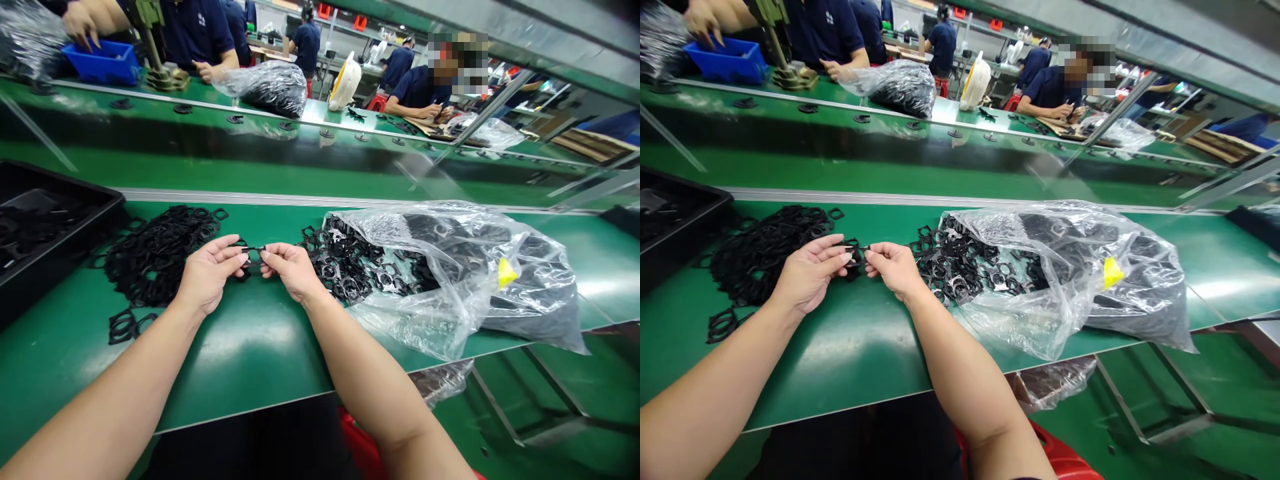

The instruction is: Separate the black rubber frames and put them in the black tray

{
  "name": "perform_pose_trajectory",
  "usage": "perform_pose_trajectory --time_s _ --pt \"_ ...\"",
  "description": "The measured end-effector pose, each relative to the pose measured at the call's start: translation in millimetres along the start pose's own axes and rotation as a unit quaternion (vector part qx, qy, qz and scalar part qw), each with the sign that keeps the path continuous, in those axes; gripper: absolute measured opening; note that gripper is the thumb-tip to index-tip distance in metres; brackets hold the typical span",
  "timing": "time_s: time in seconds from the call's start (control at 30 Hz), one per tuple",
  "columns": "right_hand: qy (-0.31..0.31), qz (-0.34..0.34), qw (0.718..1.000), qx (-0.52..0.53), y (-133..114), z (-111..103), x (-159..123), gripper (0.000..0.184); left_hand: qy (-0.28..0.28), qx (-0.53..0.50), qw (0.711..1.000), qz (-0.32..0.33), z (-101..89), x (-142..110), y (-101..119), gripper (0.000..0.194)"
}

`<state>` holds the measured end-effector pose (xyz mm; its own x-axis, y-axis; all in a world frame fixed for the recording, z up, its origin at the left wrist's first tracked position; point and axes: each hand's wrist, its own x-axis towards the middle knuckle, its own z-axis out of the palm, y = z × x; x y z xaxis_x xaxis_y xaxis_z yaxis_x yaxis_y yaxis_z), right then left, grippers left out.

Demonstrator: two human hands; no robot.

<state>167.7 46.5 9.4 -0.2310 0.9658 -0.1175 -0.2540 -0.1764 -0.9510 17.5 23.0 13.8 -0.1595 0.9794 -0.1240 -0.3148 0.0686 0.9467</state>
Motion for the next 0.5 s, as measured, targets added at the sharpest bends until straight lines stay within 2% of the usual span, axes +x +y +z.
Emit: perform_pose_trajectory --time_s 0.1,0.3,0.43,0.5 --pt "-0.011 -0.001 1.0 -0.004 -0.1 -1.0 0.3 0.033 0.001 -0.003 1.0 -0.005 -1.1 0.2 1.5 0.054" --pt "0.009 -0.012 1.0 -0.016 2.6 1.5 0.9 0.034 0.016 0.01 1.0 0.007 -2.1 0.4 -0.1 0.048" --pt "0.022 -0.034 0.999 -0.024 8.2 3.4 3.8 0.033 0.038 0.029 0.998 0.051 -0.8 -2.1 -0.3 0.048" --pt "0.028 -0.063 0.995 -0.072 12.3 3.1 4.8 0.032 0.072 0.033 0.993 0.085 0.3 -3.7 0.7 0.047"
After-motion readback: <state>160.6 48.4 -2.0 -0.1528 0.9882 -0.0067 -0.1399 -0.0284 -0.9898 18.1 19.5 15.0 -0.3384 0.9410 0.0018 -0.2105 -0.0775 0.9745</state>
